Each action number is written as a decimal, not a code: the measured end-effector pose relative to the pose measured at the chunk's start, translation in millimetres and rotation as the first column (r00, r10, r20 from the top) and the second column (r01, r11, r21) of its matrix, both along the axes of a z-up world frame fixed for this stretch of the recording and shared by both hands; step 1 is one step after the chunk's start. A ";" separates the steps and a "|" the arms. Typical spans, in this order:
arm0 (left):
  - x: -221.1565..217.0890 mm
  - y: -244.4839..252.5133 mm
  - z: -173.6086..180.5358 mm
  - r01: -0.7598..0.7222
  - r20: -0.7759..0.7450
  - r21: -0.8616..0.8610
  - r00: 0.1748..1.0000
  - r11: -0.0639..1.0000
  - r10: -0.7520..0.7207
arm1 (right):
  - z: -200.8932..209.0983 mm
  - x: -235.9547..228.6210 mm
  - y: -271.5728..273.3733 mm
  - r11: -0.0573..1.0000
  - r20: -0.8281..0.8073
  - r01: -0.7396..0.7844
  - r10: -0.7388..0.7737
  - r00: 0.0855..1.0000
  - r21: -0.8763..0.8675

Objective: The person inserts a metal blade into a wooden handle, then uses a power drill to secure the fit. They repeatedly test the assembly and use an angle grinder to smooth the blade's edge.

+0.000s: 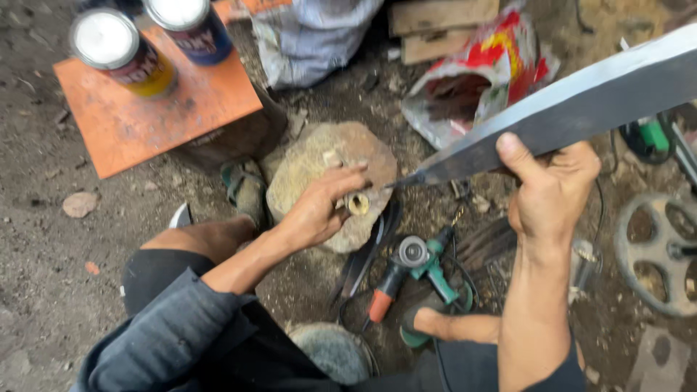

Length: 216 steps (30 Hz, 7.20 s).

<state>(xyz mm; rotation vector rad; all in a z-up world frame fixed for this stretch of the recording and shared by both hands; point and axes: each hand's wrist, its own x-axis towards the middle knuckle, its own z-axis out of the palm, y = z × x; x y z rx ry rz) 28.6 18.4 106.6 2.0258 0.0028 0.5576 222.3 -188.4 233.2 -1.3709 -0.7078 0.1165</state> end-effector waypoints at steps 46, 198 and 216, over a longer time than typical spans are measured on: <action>72.4 -30.3 -85.4 0.000 -0.361 -0.351 0.923 0.936 -0.135 | -53.9 -34.5 26.8 0.923 0.185 0.090 -0.021 0.982 -0.373; 130.2 90.2 29.9 -0.140 -0.125 -0.990 0.935 0.022 0.333 | -42.5 -110.9 60.5 0.785 -0.555 -0.619 0.501 0.664 -0.033; 120.7 99.2 30.0 -0.029 -0.020 -0.996 0.994 0.090 0.107 | -18.8 -76.3 49.6 0.653 -0.061 -0.571 0.630 0.774 -0.497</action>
